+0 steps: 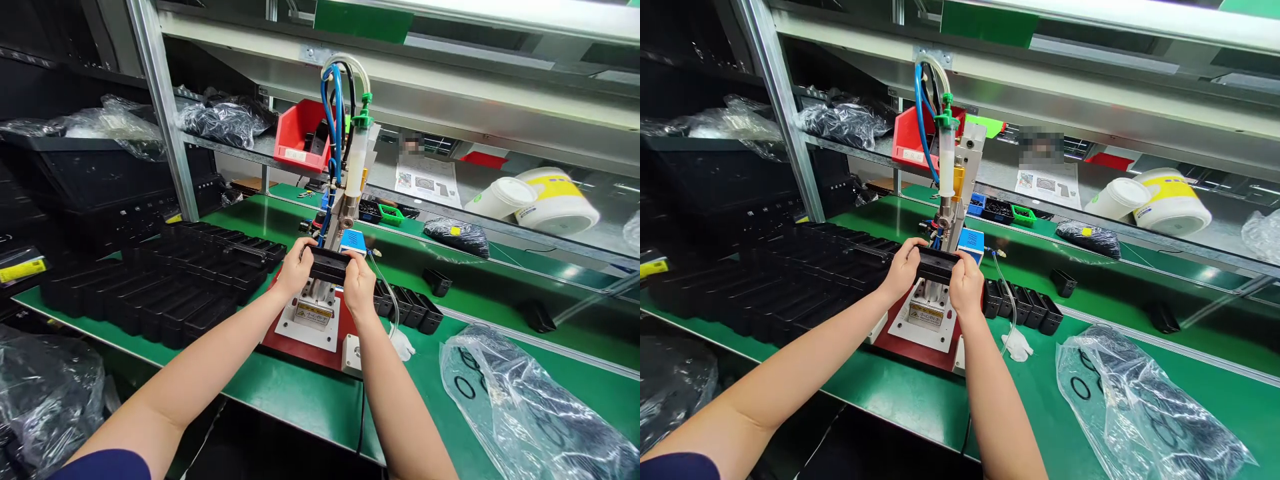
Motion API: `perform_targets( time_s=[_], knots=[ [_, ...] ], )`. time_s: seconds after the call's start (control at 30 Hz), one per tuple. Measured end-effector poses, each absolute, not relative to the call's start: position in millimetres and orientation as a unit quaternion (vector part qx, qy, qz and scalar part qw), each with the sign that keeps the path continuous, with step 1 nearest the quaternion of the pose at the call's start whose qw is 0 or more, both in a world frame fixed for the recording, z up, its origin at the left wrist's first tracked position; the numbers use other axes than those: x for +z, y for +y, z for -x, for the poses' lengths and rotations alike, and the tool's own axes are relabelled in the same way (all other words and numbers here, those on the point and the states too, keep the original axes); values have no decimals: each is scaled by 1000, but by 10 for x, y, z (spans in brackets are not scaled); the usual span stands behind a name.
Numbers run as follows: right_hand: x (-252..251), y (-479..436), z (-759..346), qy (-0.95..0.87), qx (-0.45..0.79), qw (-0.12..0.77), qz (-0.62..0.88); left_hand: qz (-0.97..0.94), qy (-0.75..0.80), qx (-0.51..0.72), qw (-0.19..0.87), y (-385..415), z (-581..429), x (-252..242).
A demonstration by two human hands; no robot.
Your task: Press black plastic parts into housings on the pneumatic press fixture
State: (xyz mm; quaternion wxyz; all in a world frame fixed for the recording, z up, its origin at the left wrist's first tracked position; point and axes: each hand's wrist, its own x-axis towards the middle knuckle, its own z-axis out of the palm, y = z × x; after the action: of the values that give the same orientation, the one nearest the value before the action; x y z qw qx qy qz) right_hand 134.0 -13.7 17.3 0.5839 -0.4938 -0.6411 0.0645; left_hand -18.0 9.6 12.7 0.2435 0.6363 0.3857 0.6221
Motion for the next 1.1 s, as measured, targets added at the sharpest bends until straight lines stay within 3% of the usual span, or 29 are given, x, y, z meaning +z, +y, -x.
perform_targets(
  time_s=[0.33, 0.63, 1.1],
  knots=[
    [143, -148, -1397, -642, 69, 560, 520, -651, 384, 617, 219, 148, 180, 40],
    [195, -172, -1380, -628, 104, 530, 560, -645, 393, 601, 262, 154, 204, 81],
    [422, -211, -1305, -591, 113, 591, 537, -637, 373, 630, 242, 105, 122, 324]
  ],
)
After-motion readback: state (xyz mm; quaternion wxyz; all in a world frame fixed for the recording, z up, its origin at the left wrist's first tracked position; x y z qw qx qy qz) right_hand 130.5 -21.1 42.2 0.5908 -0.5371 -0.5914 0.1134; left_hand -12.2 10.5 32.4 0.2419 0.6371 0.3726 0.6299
